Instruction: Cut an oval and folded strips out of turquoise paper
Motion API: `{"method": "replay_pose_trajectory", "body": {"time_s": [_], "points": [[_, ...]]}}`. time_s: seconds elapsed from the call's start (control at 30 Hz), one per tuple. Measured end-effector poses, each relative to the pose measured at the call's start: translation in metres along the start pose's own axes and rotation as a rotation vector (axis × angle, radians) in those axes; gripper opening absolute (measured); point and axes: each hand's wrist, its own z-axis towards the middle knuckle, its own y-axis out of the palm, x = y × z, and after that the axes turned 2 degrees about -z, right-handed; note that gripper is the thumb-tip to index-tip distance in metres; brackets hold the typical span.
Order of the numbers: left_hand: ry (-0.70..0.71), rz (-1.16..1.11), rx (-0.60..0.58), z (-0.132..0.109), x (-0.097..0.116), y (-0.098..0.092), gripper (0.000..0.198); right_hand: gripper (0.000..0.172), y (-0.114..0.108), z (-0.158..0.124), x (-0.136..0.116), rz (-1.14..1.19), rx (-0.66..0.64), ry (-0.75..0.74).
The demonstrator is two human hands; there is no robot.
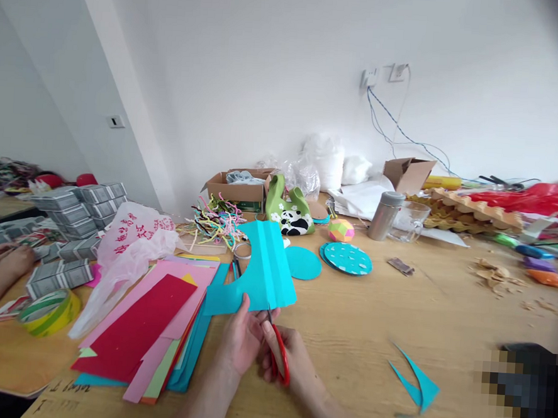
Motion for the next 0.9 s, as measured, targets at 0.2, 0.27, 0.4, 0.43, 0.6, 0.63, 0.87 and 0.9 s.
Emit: {"method": "replay_pose_trajectory", "body": {"time_s": [0.2, 0.27, 0.4, 0.43, 0.6, 0.63, 0.87, 0.9], "points": [[0.012, -0.039, 0.036, -0.002, -0.001, 0.004, 0.038, 0.068, 0.0, -0.002, -0.005, -0.004, 0.002, 0.017], [0.005, -0.041, 0.048, -0.003, -0.002, 0.006, 0.038, 0.069, 0.0, -0.003, -0.007, -0.004, -0.002, 0.006], [0.023, -0.047, 0.044, -0.004, -0.004, 0.008, 0.033, 0.068, -0.002, -0.004, -0.009, -0.014, -0.008, -0.016], [0.039, -0.048, 0.035, -0.004, -0.004, 0.009, 0.033, 0.068, -0.002, -0.004, -0.01, -0.016, -0.004, -0.018], [0.072, 0.013, -0.038, -0.006, -0.007, 0.01, 0.037, 0.072, -0.001, -0.007, -0.019, -0.035, 0.016, -0.011], [0.078, 0.024, -0.05, -0.006, -0.008, 0.01, 0.037, 0.073, -0.001, -0.008, -0.021, -0.036, 0.016, -0.01], [0.123, 0.067, -0.032, -0.004, -0.012, 0.01, 0.039, 0.073, 0.0, -0.011, -0.028, -0.062, 0.014, -0.026], [0.125, 0.07, -0.022, -0.004, -0.012, 0.01, 0.041, 0.073, 0.0, -0.011, -0.028, -0.066, 0.014, -0.023]]}}
